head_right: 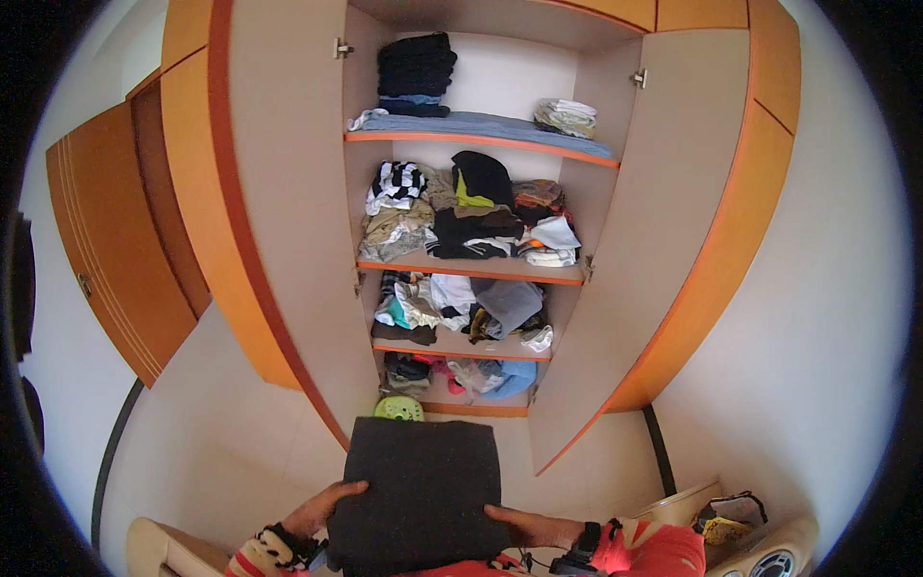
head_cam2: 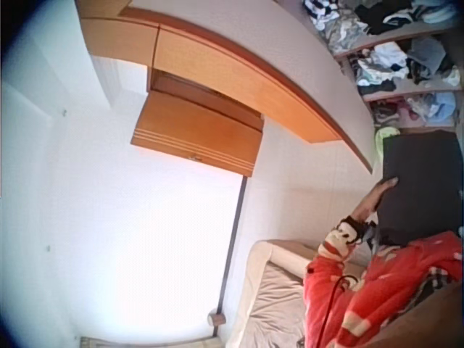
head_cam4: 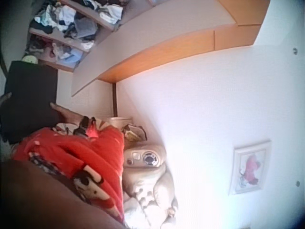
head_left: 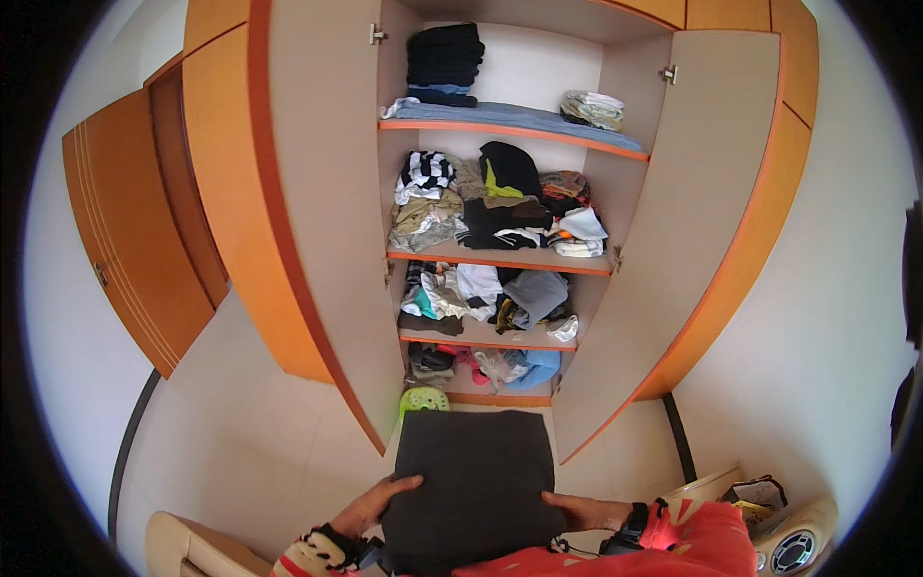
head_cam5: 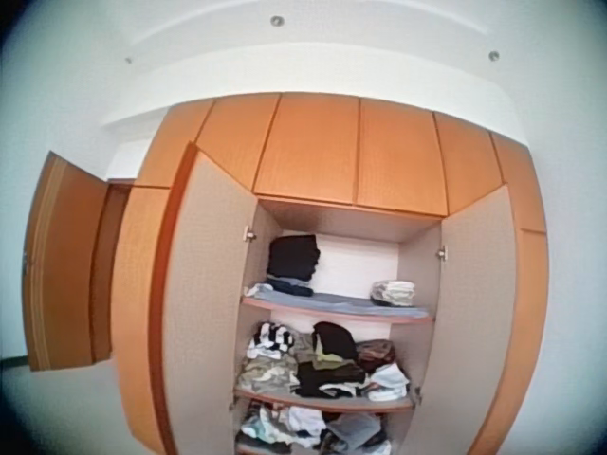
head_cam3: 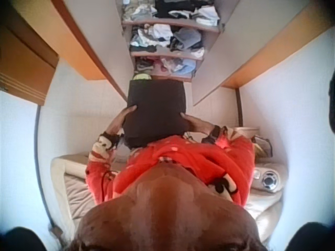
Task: The person folds several pairs of pants on a bed, including grey, dark blue, and black trousers. After folding each pair, the person places them into a wardrobe shelf.
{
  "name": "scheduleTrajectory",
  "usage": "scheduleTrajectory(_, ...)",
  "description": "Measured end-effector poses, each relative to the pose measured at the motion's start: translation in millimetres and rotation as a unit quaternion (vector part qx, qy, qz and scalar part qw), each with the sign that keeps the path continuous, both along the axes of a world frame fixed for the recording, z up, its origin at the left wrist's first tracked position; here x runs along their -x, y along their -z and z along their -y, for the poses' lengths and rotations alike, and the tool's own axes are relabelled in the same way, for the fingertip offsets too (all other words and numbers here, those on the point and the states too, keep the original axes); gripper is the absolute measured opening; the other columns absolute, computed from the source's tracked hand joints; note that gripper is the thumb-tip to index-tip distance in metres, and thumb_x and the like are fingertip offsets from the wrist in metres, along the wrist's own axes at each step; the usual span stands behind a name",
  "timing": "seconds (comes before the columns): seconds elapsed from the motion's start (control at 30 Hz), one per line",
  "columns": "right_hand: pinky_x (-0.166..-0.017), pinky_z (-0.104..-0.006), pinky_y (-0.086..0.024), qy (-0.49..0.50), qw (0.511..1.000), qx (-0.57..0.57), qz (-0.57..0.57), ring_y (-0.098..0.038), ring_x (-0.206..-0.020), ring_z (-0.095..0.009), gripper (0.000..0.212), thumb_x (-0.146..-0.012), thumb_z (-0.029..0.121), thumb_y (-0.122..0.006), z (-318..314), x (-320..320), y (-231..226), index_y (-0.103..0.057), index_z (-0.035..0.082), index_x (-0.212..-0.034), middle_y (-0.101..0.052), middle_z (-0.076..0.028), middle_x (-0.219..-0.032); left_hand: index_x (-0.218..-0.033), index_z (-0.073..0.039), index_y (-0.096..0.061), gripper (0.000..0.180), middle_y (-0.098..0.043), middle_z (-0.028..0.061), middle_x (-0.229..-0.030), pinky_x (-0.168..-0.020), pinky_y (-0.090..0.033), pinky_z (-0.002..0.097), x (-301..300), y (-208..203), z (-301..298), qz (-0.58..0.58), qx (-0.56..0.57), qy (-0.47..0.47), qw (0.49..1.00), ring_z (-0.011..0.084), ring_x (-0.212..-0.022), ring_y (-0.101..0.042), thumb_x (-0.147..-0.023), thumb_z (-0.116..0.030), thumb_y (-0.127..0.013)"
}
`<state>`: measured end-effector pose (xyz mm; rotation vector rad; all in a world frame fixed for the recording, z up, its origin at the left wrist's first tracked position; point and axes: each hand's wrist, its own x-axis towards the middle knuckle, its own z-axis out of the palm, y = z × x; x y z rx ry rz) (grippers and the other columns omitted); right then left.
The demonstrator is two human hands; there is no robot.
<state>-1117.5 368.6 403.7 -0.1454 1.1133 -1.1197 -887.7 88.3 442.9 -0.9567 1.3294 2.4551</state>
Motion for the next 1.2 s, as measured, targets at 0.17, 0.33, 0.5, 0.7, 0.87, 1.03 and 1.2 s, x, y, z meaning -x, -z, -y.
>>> scheduleTrajectory(0.17,-0.112,-0.0455,-0.032,0.183,0.983,0.018,-0.001,-0.040,-0.135,-0.026,0.080,-0.087,0.054,-0.065,7,53,-18,-0.034,0.010,-0.147,-0.038,-0.012,-0.150,-0.146,0.004,-0.028,0.093,-0.045,0.0161,-0.143,-0.106,-0.040,0.0353,79,-66,-1,-0.017,0.096,0.002,0.995,0.0244,-0.131,-0.045,-0.084,-0.051,-0.070)
scheduleTrajectory(0.33,-0.098,-0.0531,-0.046,0.242,0.955,0.105,-0.132,-0.055,-0.120,-0.031,0.073,-0.086,0.061,-0.059,16,134,-79,-0.046,0.011,-0.138,-0.055,-0.013,-0.134,-0.148,0.003,-0.023,0.096,-0.040,0.0163,-0.146,-0.109,-0.036,0.0371,149,-126,19,-0.141,0.143,0.047,0.978,0.0252,-0.135,-0.039,-0.085,-0.055,-0.067)
scheduleTrajectory(0.5,-0.103,-0.0572,-0.038,0.340,0.917,0.144,-0.148,-0.050,-0.125,-0.033,0.086,-0.080,0.070,-0.059,19,190,-140,-0.046,0.009,-0.140,-0.051,-0.015,-0.140,-0.153,-0.003,-0.009,0.115,-0.026,0.0189,-0.153,-0.112,-0.029,0.0443,218,-183,50,-0.260,0.146,0.147,0.943,0.0331,-0.140,-0.029,-0.078,-0.069,-0.065)
scheduleTrajectory(0.7,-0.097,-0.0543,-0.046,0.440,0.864,0.218,-0.111,-0.055,-0.120,-0.036,0.078,-0.087,0.067,-0.051,38,236,-220,-0.050,0.004,-0.134,-0.053,-0.017,-0.137,-0.153,-0.003,-0.002,0.116,-0.023,0.0214,-0.154,-0.115,-0.024,0.0423,276,-247,78,-0.376,0.216,0.098,0.896,0.0328,-0.141,-0.027,-0.079,-0.064,-0.066)
scheduleTrajectory(0.87,-0.096,-0.0537,-0.047,0.493,0.813,0.216,-0.223,-0.054,-0.121,-0.037,0.078,-0.090,0.064,-0.049,60,247,-291,-0.047,0.001,-0.136,-0.051,-0.020,-0.138,-0.152,-0.001,-0.007,0.108,-0.027,0.0237,-0.152,-0.116,-0.022,0.0394,333,-294,116,-0.483,0.211,0.127,0.840,0.0328,-0.140,-0.029,-0.081,-0.050,-0.071)
scheduleTrajectory(1.03,-0.095,-0.0501,-0.050,0.546,0.737,0.242,-0.316,-0.058,-0.119,-0.031,0.063,-0.095,0.054,-0.048,101,269,-377,-0.052,0.003,-0.132,-0.056,-0.017,-0.133,-0.138,-0.007,-0.046,0.066,-0.049,0.0135,-0.139,-0.111,-0.031,0.0394,390,-354,144,-0.569,0.150,0.153,0.794,0.0286,-0.133,-0.040,-0.086,-0.041,-0.067)
scheduleTrajectory(1.2,-0.098,-0.0516,-0.046,0.545,0.709,0.264,-0.361,-0.055,-0.121,-0.029,0.063,-0.095,0.057,-0.048,163,292,-449,-0.055,0.007,-0.132,-0.056,-0.016,-0.135,-0.118,-0.010,-0.062,0.039,-0.065,0.0101,-0.116,-0.093,-0.051,0.0390,440,-405,182,-0.608,0.251,-0.009,0.753,0.0228,-0.104,-0.063,-0.092,-0.040,-0.061)
